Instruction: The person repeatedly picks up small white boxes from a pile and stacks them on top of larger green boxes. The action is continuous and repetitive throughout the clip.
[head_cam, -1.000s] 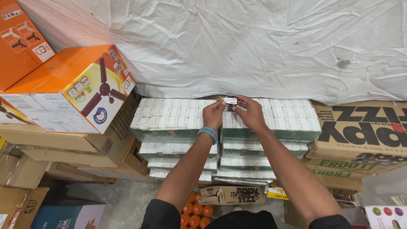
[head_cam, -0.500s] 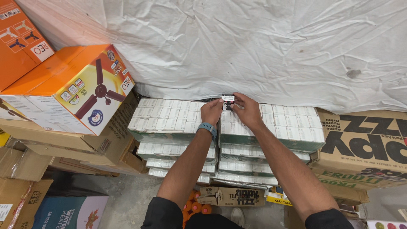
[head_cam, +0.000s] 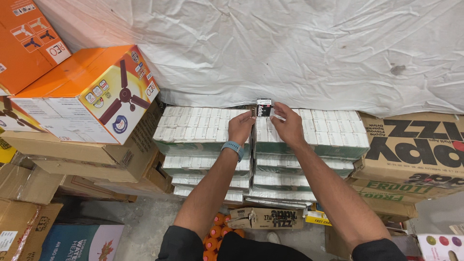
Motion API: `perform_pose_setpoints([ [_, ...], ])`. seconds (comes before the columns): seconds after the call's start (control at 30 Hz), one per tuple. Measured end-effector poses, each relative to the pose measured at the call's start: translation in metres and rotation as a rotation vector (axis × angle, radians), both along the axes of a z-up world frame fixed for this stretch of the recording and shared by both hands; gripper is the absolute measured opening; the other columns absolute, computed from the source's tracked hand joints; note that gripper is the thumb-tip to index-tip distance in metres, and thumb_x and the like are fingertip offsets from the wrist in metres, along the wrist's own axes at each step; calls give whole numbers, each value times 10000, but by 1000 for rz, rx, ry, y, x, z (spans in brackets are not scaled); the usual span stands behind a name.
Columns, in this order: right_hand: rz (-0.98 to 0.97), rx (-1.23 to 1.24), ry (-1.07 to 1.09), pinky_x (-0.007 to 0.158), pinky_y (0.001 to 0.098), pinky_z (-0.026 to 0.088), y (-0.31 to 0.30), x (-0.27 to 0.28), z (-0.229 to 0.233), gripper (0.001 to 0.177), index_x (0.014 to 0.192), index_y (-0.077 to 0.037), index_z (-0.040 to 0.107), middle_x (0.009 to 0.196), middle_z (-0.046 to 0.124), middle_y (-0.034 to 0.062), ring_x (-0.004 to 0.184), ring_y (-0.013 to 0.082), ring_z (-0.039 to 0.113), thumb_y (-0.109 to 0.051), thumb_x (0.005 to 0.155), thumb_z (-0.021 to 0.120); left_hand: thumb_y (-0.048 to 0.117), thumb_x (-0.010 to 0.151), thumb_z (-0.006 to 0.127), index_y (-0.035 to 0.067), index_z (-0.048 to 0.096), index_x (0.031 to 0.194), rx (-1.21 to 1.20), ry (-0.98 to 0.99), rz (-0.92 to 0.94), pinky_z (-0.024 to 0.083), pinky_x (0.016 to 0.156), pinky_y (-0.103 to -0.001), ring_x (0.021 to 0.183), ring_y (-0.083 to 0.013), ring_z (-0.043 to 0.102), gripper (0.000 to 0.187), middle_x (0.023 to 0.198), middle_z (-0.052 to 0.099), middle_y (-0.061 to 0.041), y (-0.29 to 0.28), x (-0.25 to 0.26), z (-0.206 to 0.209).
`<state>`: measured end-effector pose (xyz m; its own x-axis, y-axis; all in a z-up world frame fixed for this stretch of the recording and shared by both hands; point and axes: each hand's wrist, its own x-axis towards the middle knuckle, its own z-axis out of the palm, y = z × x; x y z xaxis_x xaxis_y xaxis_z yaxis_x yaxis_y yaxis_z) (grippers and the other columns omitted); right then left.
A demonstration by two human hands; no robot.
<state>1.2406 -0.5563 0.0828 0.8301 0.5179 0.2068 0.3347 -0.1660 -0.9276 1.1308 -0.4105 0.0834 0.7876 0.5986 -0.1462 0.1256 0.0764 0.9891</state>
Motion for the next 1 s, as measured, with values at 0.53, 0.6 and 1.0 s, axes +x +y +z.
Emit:
perform_pose_setpoints([
  [0.53, -37, -180, 12, 1224, 663, 187, -101, -174, 49, 367, 1329, -235, 687, 1357, 656, 137, 1473, 390, 368, -301, 969, 708, 80, 897, 661, 63, 579, 1425, 13, -51, -197, 418, 1161, -501, 1408, -395, 413, 535, 1446, 525, -278, -53, -181, 48],
  [0.6, -8, -219, 27, 1233, 646, 160, -113, -191, 40, 385, 1321, -289, 689, 1396, 633, 145, 1473, 358, 384, -371, 947, 726, 35, 878, 653, 11, 553, 1421, -3, -59, -231, 380, 1172, -534, 1425, -434, 374, 553, 1470, 482, -314, -69, -205, 52],
  [1.0, 61, -109, 127, 1220, 584, 267, -224, -318, 40, 380, 1287, -161, 715, 1342, 669, 171, 1454, 389, 396, -264, 921, 716, 47, 848, 650, 94, 599, 1413, 40, -17, -187, 359, 1191, -479, 1433, -364, 385, 569, 1499, 499, -222, -176, -338, 27],
])
